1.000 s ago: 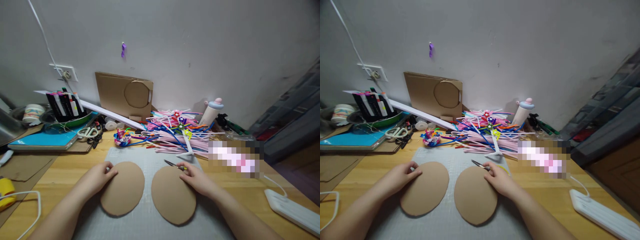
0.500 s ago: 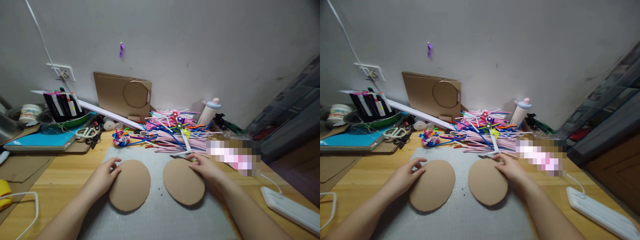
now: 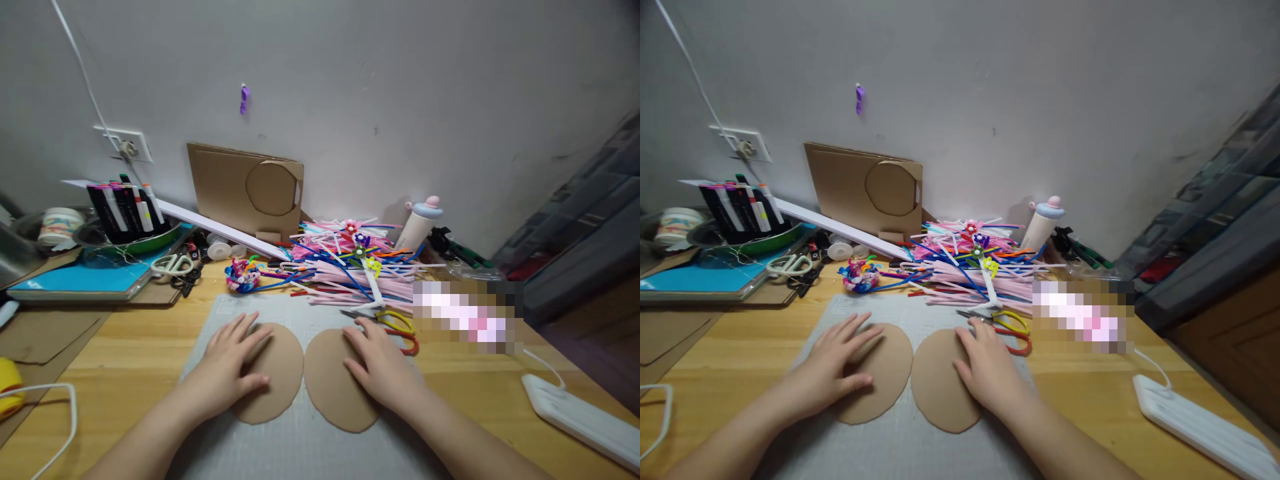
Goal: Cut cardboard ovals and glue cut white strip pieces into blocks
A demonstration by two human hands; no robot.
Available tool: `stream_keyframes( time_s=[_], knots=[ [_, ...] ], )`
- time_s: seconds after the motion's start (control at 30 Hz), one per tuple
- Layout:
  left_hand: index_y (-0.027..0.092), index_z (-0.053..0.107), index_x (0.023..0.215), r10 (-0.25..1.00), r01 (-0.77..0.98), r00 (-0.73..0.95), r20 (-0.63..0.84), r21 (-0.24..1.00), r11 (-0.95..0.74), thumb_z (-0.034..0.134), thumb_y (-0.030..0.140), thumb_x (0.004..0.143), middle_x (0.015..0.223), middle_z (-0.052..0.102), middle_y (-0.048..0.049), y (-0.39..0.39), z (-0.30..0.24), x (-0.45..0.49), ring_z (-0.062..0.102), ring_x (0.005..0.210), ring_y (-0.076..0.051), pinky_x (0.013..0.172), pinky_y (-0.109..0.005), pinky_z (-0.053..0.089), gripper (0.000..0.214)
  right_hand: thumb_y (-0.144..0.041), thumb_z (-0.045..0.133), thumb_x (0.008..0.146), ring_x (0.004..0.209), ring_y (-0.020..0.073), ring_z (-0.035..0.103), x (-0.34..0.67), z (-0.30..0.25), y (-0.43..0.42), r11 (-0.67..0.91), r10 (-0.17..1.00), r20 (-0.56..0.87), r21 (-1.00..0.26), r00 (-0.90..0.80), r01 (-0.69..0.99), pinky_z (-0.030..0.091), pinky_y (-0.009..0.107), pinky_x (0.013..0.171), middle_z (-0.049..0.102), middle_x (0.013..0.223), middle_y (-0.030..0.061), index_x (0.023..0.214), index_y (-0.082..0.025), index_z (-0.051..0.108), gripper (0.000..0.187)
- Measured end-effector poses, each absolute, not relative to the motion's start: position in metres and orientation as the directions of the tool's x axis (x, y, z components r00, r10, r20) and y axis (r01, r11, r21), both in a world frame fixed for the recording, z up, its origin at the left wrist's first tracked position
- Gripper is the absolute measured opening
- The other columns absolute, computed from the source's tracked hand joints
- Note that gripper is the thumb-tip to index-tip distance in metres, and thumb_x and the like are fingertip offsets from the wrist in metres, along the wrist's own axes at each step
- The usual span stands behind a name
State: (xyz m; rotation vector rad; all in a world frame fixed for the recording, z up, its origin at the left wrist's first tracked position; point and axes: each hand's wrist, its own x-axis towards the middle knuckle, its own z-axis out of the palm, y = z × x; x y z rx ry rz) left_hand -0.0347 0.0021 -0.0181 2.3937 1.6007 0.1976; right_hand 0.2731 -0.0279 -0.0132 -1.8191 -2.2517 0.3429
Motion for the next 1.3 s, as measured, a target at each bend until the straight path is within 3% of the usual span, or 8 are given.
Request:
stream_keyframes(
  time_s=[0.1,0.23,0.77,0.83,0.93,1.03,1.1,1.3],
  knots=[
    [0.036,0.030,0.143,0.890,0.872,0.440,-0.119,0.294,-0.392,0.072,0.065,0.055,0.157,0.007,-0.0110,-0.004,-0.021,-0.028,0.006,0.142,-0.037,0.111,-0.057,0.015,0.102,-0.052,0.070,0.070,0.141,0.0350,0.012,0.264,-0.010,-0.037,0.322,0.919,-0.092,-0.383,-0.383,0.866,0.014,0.054,0.110,0.014,0.156,0.0087,0.141,-0.035,0.036,0.080],
    [0.033,0.023,0.145,0.844,0.838,0.511,-0.160,0.312,-0.448,0.070,0.075,0.044,0.156,0.003,-0.0139,-0.008,-0.024,-0.024,0.000,0.142,-0.036,0.112,-0.057,0.009,0.119,-0.071,0.070,0.055,0.141,0.0386,-0.010,0.255,-0.012,-0.042,0.355,0.817,-0.280,-0.445,-0.504,0.822,-0.006,0.065,0.105,-0.005,0.158,0.0054,0.144,-0.043,0.021,0.105],
    [0.033,0.034,0.142,0.844,0.844,0.491,-0.217,0.361,-0.398,0.079,0.063,0.039,0.156,0.008,-0.0145,-0.019,-0.015,-0.013,0.006,0.141,-0.039,0.110,-0.061,0.013,0.116,-0.065,0.069,0.064,0.141,0.0380,-0.007,0.259,-0.010,-0.042,0.349,0.820,-0.277,-0.452,-0.501,0.821,-0.009,0.067,0.103,0.002,0.157,0.0111,0.144,-0.039,0.024,0.096],
    [0.032,0.041,0.139,0.862,0.830,0.475,-0.178,0.417,-0.371,0.078,0.060,0.046,0.155,0.017,-0.0135,-0.016,-0.013,-0.011,0.012,0.141,-0.039,0.110,-0.060,0.013,0.104,-0.066,0.069,0.063,0.141,0.0382,-0.006,0.259,-0.009,-0.042,0.346,0.820,-0.282,-0.450,-0.499,0.823,-0.009,0.067,0.103,0.002,0.157,0.0119,0.144,-0.039,0.025,0.096],
    [0.028,0.058,0.122,0.958,0.762,0.280,0.064,0.593,-0.262,0.061,0.050,0.075,0.141,0.048,-0.0101,0.003,0.003,-0.016,0.039,0.132,-0.031,0.110,-0.052,0.025,0.052,-0.067,0.066,0.066,0.141,0.0379,-0.004,0.258,-0.007,-0.042,0.342,0.824,-0.281,-0.447,-0.493,0.826,-0.010,0.068,0.103,0.004,0.157,0.0112,0.144,-0.039,0.027,0.091],
    [0.026,0.062,0.105,0.942,0.549,-0.174,0.288,0.822,-0.150,0.060,0.041,0.078,0.114,0.063,-0.0047,0.042,0.027,-0.033,0.055,0.112,-0.027,0.101,-0.042,0.039,0.031,-0.059,0.058,0.079,0.142,0.0352,0.001,0.259,-0.008,-0.043,0.328,0.848,-0.238,-0.467,-0.474,0.821,-0.010,0.067,0.104,0.011,0.157,0.0089,0.143,-0.038,0.030,0.074],
    [0.022,0.060,0.104,0.889,0.330,-0.388,0.244,0.937,-0.113,0.064,0.032,0.077,0.105,0.063,-0.0035,0.077,0.043,-0.047,0.058,0.104,-0.023,0.096,-0.039,0.043,0.029,-0.053,0.051,0.086,0.143,0.0322,0.007,0.261,-0.009,-0.043,0.297,0.873,-0.202,-0.502,-0.444,0.812,-0.008,0.065,0.106,0.018,0.156,0.0083,0.143,-0.036,0.032,0.062],
    [0.015,0.056,0.115,0.879,0.087,-0.472,0.067,0.996,-0.029,0.055,0.032,0.089,0.113,0.060,-0.0085,0.179,0.067,-0.077,0.061,0.095,-0.020,0.080,-0.041,0.053,0.031,-0.043,0.051,0.088,0.139,0.0266,0.025,0.262,-0.014,-0.039,0.237,0.915,-0.103,-0.646,-0.390,0.726,0.001,0.059,0.112,0.039,0.146,0.0098,0.133,-0.029,0.049,0.047]
  ],
)
